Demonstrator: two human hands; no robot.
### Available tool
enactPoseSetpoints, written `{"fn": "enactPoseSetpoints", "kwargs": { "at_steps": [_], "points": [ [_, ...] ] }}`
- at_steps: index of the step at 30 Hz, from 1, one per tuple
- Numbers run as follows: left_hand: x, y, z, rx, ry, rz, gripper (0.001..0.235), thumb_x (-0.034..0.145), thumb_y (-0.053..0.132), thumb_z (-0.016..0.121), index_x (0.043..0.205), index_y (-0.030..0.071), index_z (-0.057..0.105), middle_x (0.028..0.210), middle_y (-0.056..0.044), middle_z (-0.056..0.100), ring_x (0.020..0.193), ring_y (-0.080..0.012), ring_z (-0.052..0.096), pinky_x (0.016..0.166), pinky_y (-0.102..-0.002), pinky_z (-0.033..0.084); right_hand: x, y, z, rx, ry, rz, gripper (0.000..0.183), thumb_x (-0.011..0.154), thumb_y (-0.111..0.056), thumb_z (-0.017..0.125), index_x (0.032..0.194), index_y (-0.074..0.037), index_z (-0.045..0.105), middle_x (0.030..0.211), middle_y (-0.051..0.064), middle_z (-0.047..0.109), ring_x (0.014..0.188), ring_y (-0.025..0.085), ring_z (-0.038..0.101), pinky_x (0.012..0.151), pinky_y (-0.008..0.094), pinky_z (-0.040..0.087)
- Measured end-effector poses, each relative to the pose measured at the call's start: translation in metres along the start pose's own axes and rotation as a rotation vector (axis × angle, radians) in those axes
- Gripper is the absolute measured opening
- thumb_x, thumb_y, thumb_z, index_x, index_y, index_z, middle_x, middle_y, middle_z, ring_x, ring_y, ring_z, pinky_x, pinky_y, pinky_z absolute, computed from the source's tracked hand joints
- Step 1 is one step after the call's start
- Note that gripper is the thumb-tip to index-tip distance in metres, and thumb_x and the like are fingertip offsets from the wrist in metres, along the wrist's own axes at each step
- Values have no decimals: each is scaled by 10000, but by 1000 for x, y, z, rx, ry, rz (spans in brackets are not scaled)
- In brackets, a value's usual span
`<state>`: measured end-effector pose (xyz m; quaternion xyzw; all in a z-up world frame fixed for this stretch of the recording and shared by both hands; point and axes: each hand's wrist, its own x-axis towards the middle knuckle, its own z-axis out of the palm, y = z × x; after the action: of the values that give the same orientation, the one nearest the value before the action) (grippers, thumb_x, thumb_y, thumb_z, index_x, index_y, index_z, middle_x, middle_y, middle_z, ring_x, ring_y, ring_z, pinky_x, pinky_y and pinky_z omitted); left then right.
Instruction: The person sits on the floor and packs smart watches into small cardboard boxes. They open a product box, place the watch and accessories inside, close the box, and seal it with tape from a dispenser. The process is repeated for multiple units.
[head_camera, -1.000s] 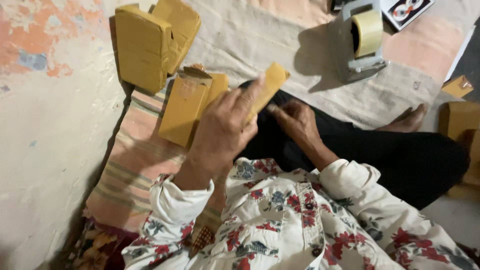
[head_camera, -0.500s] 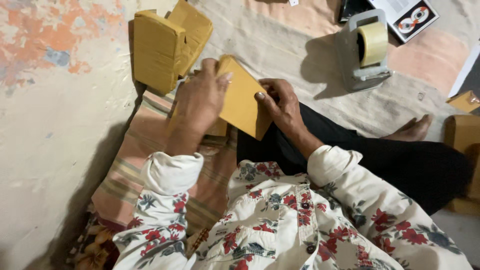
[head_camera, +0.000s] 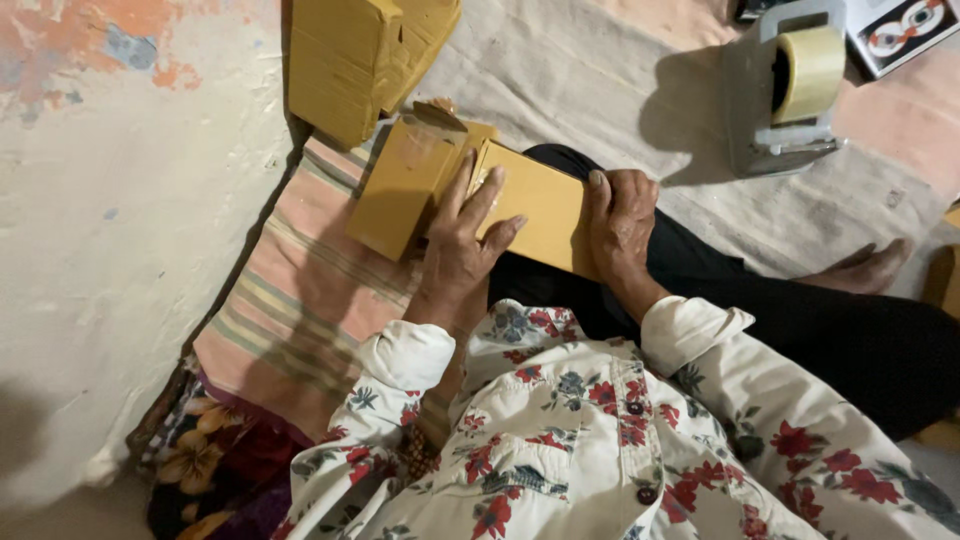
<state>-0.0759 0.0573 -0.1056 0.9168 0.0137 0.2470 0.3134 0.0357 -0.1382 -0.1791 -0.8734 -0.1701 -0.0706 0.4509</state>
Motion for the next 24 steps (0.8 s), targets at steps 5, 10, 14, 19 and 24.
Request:
{"fn": "enactPoseSetpoints", "kwargs": {
  "at_steps": [5, 10, 14, 19, 24],
  "points": [
    [-27, 1, 5, -169, -150, -498, 439, 838, 338, 893, 1064, 38, 665, 1317, -237, 628, 1205, -363, 687, 1033, -399, 588, 1, 2, -5, -71, -46, -6, 163, 1064, -189, 648, 1055, -27, 654, 1068, 182, 616, 1036, 406, 540, 904, 511, 456],
    [-28, 27, -7, -166, -44, -354, 544, 865, 375, 867, 992, 10, 483, 1674, -239, 358, 1269, -422, 413, 1088, -505, 410, 5, -5, -7, -85, -41, -69, 156, 1059, -171, 638, 1045, -17, 655, 1059, 192, 615, 1021, 414, 531, 902, 517, 446],
    [-18, 21, -12, 24, -61, 54, 880, 953, 521, 760, 1470, -95, 401, 1615, -318, 290, 1577, -421, 176, 1297, -564, 239, 2, -5, -8, -91, -26, -88, 140, 1068, -144, 611, 1059, -7, 641, 1067, 207, 605, 1019, 420, 525, 910, 520, 444],
    [-25, 28, -22, 373, -171, 167, 844, 918, 607, 667, 1544, 131, 360, 1608, -81, 389, 1582, -339, 335, 1303, -527, 268, 10, -8, -7, -84, -38, -91, 135, 1063, -153, 616, 1046, -21, 638, 1062, 205, 596, 1024, 425, 525, 889, 533, 450],
    [1, 21, -21, 8, -109, -216, 748, 1109, 476, 576, 1571, -51, 317, 1570, -335, 425, 1476, -481, 414, 1235, -519, 372, 4, -4, -8, -16, -73, -49, 165, 1086, -180, 603, 1103, -16, 600, 1112, 204, 573, 1053, 416, 534, 898, 520, 468]
  ]
}}
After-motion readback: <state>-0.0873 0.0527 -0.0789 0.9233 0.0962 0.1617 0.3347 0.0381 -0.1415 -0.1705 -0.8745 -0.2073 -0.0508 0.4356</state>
